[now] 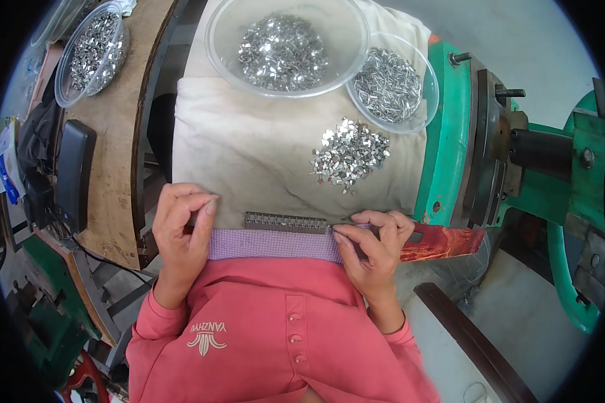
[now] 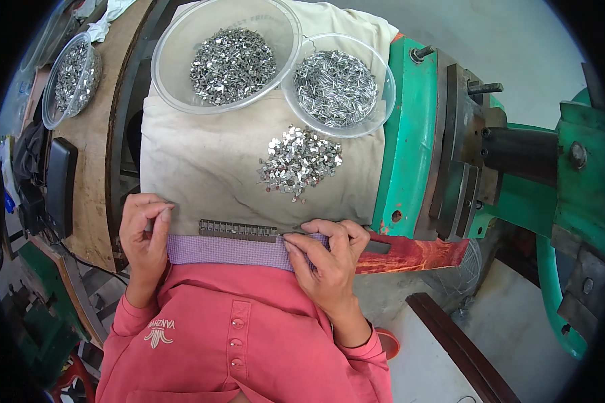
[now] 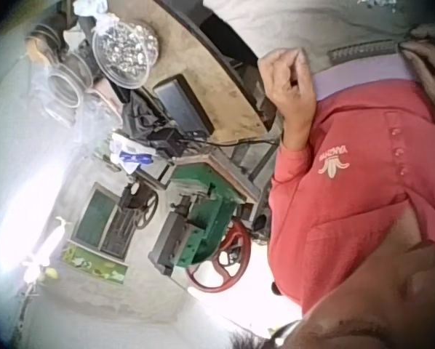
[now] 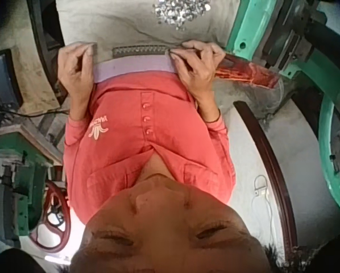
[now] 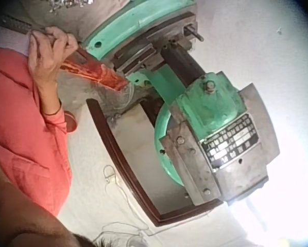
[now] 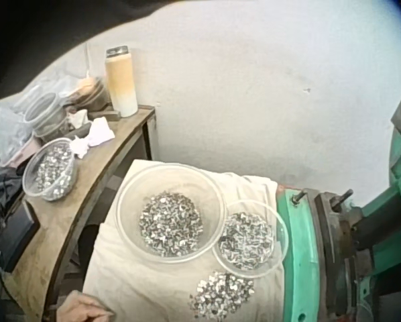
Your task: The person places small, shiny metal pieces into the slots of a metal strip held in a green machine. They pick up the pieces from a pile on a white cloth and insert them one by one into the strip, occasionally adjusting the strip's position.
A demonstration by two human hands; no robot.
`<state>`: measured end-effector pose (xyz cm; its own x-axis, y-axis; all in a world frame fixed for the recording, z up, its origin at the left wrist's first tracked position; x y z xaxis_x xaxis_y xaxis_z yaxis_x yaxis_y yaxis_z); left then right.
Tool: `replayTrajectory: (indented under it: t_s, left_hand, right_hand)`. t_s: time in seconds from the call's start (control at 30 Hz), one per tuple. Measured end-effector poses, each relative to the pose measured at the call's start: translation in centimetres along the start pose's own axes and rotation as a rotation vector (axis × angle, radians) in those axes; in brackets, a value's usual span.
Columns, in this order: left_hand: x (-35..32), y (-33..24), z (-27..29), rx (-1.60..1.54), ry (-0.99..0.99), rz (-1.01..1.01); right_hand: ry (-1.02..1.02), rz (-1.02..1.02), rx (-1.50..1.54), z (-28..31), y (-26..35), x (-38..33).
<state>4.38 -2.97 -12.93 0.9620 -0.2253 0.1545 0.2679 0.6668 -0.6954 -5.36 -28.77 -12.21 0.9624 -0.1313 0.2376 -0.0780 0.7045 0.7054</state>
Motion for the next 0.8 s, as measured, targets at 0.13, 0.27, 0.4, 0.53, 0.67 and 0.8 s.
replayTrajectory:
  t_s: [0.13,0.27,0.4,0.53,0.67,0.8]
  left_hand:
    - [-0.6,-0.2,-0.8,0.031,0.008,-0.087]
    - [-0.8,-0.2,-0.9,0.068,0.026,-0.113]
    - [-1.4,-0.3,-0.9,0.093,0.055,-0.106]
    - [-1.4,-0.3,-0.9,0.107,0.069,-0.130]
    - [-1.5,-0.1,-1.0,0.059,0.090,-0.118]
    - [-1.5,-0.1,-0.9,0.054,0.087,-0.122]
  right_hand:
    - [0.002,-0.009,-0.043,-0.4,0.4,0.1]
    - [0.018,-0.012,-0.062,-0.5,0.6,0.0]
    - [0.030,-0.036,-0.075,-0.6,0.6,0.0]
    - [0.026,-0.055,-0.104,-0.2,0.8,0.4]
    - [-0.012,-0.053,-0.151,0.8,0.8,0.8]
    - [-0.032,-0.049,-0.152,1.1,0.4,0.7]
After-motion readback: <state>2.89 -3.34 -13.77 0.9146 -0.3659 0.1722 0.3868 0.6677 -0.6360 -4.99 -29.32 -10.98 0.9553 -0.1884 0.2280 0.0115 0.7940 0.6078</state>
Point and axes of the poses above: each hand's wrist, its own x-axis towards the middle knuckle, its own z-axis out of the back of the hand, y = z × x, the point moved 6 cm from there along x, towards the middle knuckle, and after that the axes turned 11 degrees about x, right-handed, at the moved point
